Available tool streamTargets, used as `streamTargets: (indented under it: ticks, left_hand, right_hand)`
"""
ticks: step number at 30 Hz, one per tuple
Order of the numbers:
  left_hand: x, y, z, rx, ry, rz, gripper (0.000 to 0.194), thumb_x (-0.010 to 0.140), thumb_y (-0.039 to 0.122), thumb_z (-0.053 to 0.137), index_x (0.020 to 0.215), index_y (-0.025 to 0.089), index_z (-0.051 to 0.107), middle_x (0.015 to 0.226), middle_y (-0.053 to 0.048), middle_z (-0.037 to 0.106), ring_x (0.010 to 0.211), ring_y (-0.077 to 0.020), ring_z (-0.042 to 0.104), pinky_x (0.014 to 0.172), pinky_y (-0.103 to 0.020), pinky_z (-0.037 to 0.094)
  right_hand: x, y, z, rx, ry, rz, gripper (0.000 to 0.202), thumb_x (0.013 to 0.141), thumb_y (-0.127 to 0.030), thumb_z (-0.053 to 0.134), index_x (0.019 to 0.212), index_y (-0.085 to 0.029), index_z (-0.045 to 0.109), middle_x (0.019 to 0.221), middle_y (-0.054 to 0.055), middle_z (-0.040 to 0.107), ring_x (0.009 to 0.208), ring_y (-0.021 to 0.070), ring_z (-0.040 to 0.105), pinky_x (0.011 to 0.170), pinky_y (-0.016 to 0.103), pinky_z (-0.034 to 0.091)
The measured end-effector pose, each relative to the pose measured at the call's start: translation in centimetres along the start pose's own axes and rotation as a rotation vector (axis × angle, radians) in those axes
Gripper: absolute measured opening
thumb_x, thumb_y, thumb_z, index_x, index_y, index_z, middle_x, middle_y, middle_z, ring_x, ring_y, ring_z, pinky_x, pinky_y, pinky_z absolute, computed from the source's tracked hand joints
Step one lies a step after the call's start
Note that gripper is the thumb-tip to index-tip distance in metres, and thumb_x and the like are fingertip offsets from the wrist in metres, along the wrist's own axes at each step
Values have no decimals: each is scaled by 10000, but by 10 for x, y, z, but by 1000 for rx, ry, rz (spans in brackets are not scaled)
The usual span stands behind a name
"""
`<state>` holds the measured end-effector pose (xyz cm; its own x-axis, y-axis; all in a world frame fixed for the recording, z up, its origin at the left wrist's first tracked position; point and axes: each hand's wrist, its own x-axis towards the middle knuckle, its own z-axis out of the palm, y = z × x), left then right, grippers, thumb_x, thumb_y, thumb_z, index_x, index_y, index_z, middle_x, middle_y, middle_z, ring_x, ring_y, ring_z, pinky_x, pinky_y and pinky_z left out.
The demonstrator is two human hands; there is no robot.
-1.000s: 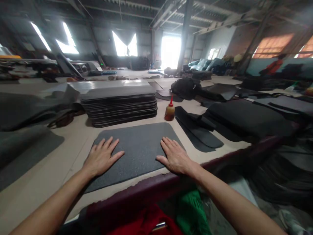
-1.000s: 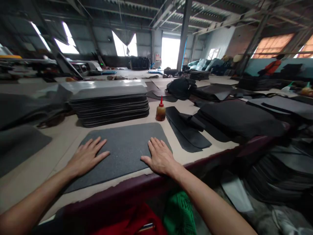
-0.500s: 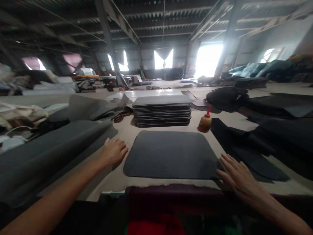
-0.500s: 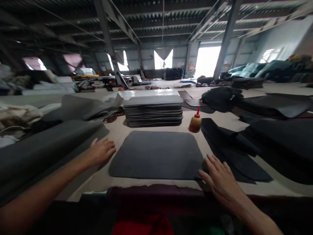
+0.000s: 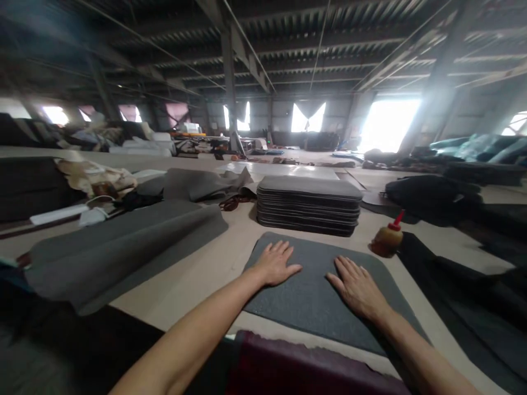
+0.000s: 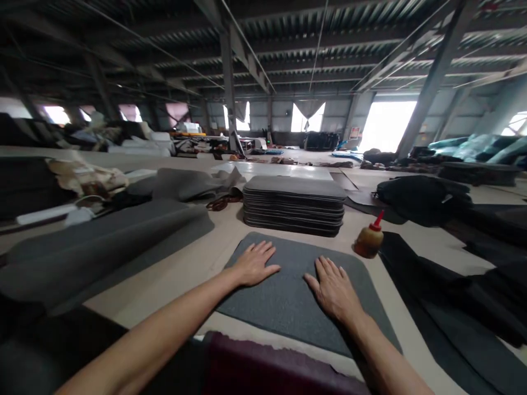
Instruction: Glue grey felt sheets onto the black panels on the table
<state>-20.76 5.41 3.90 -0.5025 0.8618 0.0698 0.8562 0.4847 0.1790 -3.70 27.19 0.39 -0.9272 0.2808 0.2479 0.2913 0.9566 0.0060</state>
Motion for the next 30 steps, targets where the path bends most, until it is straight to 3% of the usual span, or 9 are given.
streamTargets:
  ticks: [7, 12, 17, 21, 26, 30]
  left_hand:
    - [17, 3, -1, -38, -7, -230, 1095, 802, 887, 263, 1535, 74, 290, 1602, -250, 159, 1484, -457, 97, 1196, -608, 156]
    - [13, 7, 6, -13, 75, -434, 1144, 817, 862, 254, 1518, -42, 231, 1583, -313, 119, 1495, -427, 73, 1219, -556, 125]
    - [-1, 0, 3, 3, 60, -461, 1174, 801, 873, 257, 1517, -56, 213, 1599, -264, 118, 1509, -362, 85, 1242, -464, 132]
    - [-14, -19, 1, 33, 84, -502, 1160, 809, 870, 238, 1518, -48, 222, 1601, -248, 149, 1509, -357, 104, 1238, -496, 128]
    - [-38, -52, -1, 92, 153, -573, 981, 882, 771, 291, 1500, 10, 325, 1590, -226, 232, 1504, -359, 137, 1229, -537, 113]
    - [-56, -75, -10, 140, 241, -615, 569, 970, 415, 368, 1413, 73, 472, 1534, -205, 377, 1465, -365, 252, 1189, -556, 211]
  right_hand:
    - [-4, 12, 16, -52, 71, -55, 648, 1011, -545, 270, 1450, -121, 489, 1534, 156, 401, 1421, 330, 363, 1121, 556, 361]
    - [-4, 25, 31, -84, 127, -182, 582, 1007, -494, 269, 1377, -171, 580, 1511, 175, 430, 1397, 372, 387, 1084, 587, 387]
    - [-3, 30, 36, -102, 150, -221, 567, 1006, -470, 265, 1358, -184, 605, 1502, 184, 438, 1390, 387, 391, 1067, 581, 400]
    - [-2, 25, 33, -73, 126, -175, 584, 998, -506, 278, 1343, -178, 615, 1506, 181, 433, 1394, 380, 393, 1085, 578, 388]
    - [-1, 18, 28, 1, 163, -78, 657, 991, -565, 320, 1400, -99, 534, 1493, 188, 448, 1388, 349, 410, 1120, 537, 369]
    - [0, 16, 21, 118, 236, -66, 601, 991, -530, 367, 1340, -85, 569, 1422, 182, 526, 1366, 336, 426, 1132, 492, 371]
